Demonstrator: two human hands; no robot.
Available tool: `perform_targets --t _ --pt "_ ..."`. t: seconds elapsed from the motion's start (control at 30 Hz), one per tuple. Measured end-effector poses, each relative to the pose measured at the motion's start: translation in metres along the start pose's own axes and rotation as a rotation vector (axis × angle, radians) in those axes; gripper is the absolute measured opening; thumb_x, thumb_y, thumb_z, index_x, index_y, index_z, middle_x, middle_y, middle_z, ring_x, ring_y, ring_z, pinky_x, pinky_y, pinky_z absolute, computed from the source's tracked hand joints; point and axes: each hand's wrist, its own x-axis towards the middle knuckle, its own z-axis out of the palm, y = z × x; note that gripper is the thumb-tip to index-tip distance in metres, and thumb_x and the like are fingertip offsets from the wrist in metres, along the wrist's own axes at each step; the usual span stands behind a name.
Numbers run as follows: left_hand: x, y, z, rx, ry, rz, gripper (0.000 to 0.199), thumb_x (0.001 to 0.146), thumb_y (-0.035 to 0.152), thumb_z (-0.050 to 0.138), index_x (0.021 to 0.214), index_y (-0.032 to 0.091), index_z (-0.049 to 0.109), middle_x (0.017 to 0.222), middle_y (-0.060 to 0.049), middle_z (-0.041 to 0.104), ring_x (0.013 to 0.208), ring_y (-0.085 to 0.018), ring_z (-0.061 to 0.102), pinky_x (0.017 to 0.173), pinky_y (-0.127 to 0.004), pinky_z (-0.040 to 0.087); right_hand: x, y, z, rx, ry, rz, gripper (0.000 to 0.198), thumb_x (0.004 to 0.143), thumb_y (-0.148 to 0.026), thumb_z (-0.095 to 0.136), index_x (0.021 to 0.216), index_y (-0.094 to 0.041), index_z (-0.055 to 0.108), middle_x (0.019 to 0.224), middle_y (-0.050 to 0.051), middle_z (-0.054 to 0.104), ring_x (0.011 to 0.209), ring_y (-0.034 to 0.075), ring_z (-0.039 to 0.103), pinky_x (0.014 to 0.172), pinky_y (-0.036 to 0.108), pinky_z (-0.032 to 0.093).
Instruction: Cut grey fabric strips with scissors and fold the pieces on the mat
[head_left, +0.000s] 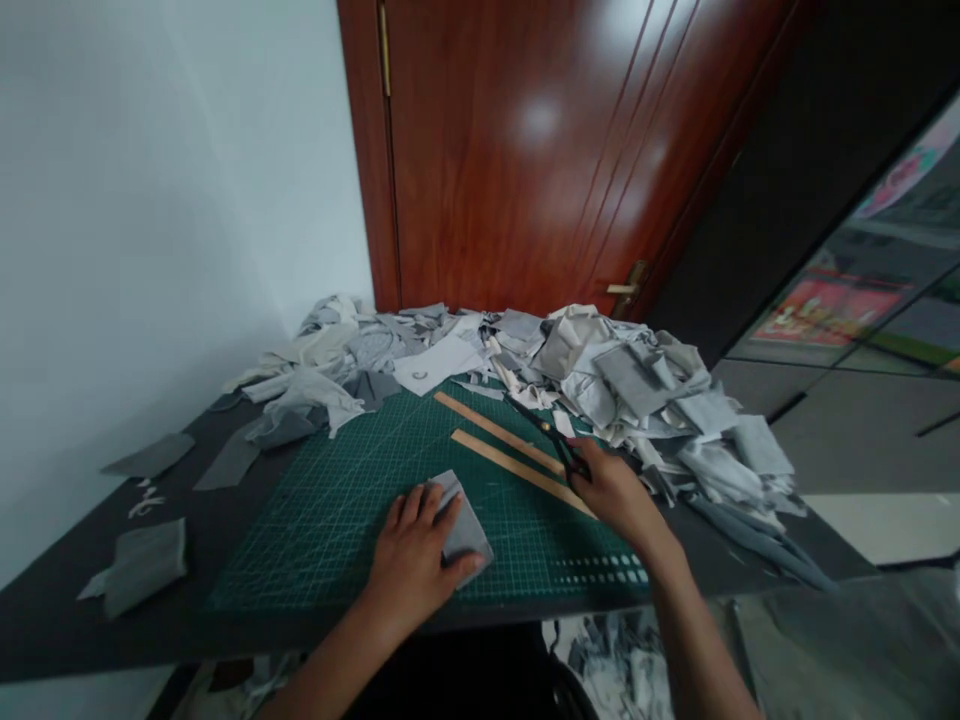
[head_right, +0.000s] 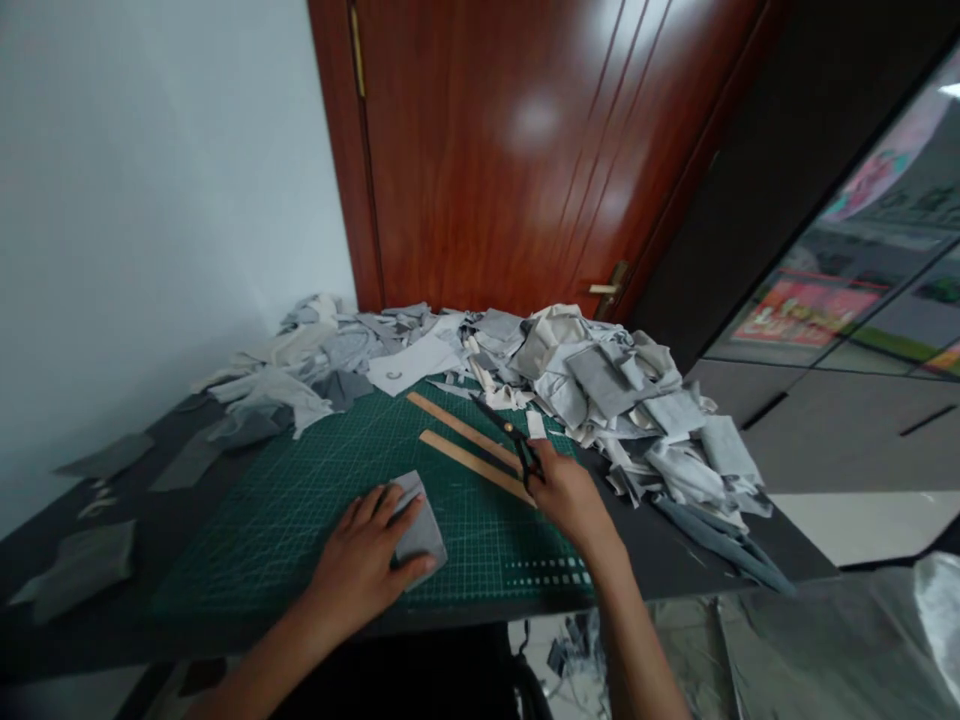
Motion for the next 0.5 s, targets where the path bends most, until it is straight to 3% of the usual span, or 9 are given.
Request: perform_targets --t 0.1,0.17,0.3,0.5 --pt "0.02 -0.012 -0.011 0.064 -0.008 -0.044 0.079 0.089 0.069 0.059 0.151 0.021 0.055 0.158 -0.016 0.049 0.145 -0.044 0.04 0.12 -0.061 0.028 0.066 0.007 0.011 0.0 0.07 0.01 0.042 0.085 -0.01 0.06 0.127 -0.017 0.064 0.101 0.013 0.08 0.098 0.031 0.075 0.08 0.033 0.051" --pt "0.034 -0.02 -0.017 0.096 -0.012 -0.053 0.077 0.089 0.068 0.059 0.15 0.021 0.056 0.157 -0.016 0.05 0.144 -0.044 0.042 0.118 -0.062 0.03 0.091 0.018 0.024 0.012 0.107 0.027 0.044 0.084 -0.006 0.06 0.126 -0.017 0.067 0.106 0.013 0.08 0.103 0.029 0.074 0.086 0.032 0.051" --pt "0.066 -0.033 -0.022 0.145 -0.043 -0.064 0.078 0.086 0.071 0.059 0.149 0.025 0.057 0.157 -0.016 0.049 0.141 -0.046 0.043 0.111 -0.066 0.034 0.101 0.052 0.047 0.028 0.14 0.038 0.042 0.08 -0.002 0.06 0.117 -0.016 0.073 0.114 0.015 0.079 0.11 0.027 0.072 0.096 0.033 0.051" --pt "0.121 -0.041 -0.023 0.174 -0.039 -0.036 0.08 0.084 0.073 0.059 0.148 0.024 0.057 0.154 -0.019 0.051 0.135 -0.047 0.047 0.106 -0.066 0.036 0.099 0.091 0.053 0.012 0.138 0.016 0.037 0.078 -0.002 0.063 0.109 -0.015 0.078 0.108 0.014 0.078 0.103 0.027 0.073 0.097 0.035 0.053"
